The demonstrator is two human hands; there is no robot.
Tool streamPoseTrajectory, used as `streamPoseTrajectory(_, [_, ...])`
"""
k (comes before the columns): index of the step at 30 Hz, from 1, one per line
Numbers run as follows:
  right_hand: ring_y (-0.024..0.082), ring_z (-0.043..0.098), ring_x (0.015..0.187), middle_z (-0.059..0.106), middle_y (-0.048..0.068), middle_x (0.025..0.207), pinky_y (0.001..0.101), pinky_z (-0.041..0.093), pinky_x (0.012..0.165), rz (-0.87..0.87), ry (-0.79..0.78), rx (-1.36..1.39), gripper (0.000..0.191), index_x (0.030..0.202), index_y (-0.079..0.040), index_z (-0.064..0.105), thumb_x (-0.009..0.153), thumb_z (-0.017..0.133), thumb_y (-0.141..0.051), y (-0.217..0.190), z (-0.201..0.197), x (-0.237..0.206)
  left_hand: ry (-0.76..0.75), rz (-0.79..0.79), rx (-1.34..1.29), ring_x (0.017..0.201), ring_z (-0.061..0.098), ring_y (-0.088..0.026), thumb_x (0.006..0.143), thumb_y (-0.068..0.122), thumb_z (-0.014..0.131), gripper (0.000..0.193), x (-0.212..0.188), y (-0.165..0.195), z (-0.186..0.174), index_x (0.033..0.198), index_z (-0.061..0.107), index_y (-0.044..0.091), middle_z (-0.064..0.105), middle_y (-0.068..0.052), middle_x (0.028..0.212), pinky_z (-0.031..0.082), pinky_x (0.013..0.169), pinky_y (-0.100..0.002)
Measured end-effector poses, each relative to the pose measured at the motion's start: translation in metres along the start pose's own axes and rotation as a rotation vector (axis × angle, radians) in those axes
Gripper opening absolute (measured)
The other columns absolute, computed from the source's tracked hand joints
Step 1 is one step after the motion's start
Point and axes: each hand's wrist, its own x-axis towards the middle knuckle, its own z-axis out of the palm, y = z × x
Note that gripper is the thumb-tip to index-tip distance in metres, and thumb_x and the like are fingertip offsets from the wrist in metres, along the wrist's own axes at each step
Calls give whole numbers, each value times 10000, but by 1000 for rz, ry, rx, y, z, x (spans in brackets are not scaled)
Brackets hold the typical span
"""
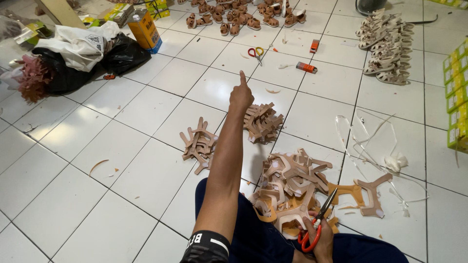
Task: The person sits on the floor and uses scissors to trim excess material from the edges of light brown shoe sole components. They handle the parts one at a time, cutting along the edges and placing the finished pieces into a pile.
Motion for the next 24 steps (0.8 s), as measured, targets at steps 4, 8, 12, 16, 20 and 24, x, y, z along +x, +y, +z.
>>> streamPoseTrajectory(4, [232,769,695,757,200,830,341,604,551,-29,0,-40,384,1238,39,629,922,696,-168,4,-2,-1,-14,0,3,865,729,-348,859,81,643,1025,4,-3,-3,1646,-10,141,717,-238,990,615,769,-419])
streamPoseTrajectory(8, [229,770,691,760,198,820,331,606,551,-62,-3,-48,388,1236,39,629,919,695,-176,6,-3,0,40,36,-52,854,732,-351,852,128,679,1028,6,-2,-11,1639,18,98,718,-225,963,610,778,-425])
streamPoseTrajectory(12, [227,771,695,760,199,822,326,609,557,-50,-12,-47,389,1236,40,630,920,695,-177,7,-3,2,102,71,43,862,715,-365,843,155,714,1030,6,0,-17,1617,40,63,682,-228,989,606,742,-456])
streamPoseTrajectory(16, [229,767,695,755,201,819,332,606,556,-34,-7,-44,394,1244,39,623,920,694,-174,7,-3,2,72,62,69,892,711,-362,868,141,684,972,6,-1,-20,1642,97,167,692,-220,1009,597,769,-458])
streamPoseTrajectory(20, [223,767,699,760,193,824,327,602,561,-27,-6,-27,383,1231,50,634,922,691,-169,3,-1,1,54,23,44,886,717,-351,872,132,673,974,7,-2,-19,1640,76,169,699,-216,1005,604,766,-449])
streamPoseTrajectory(24, [232,749,676,754,207,817,337,597,549,-3,-13,-5,375,1232,46,626,922,692,-155,-1,-1,0,44,47,56,887,709,-340,864,106,669,967,14,-3,-18,1649,107,154,711,-226,993,604,789,-434])
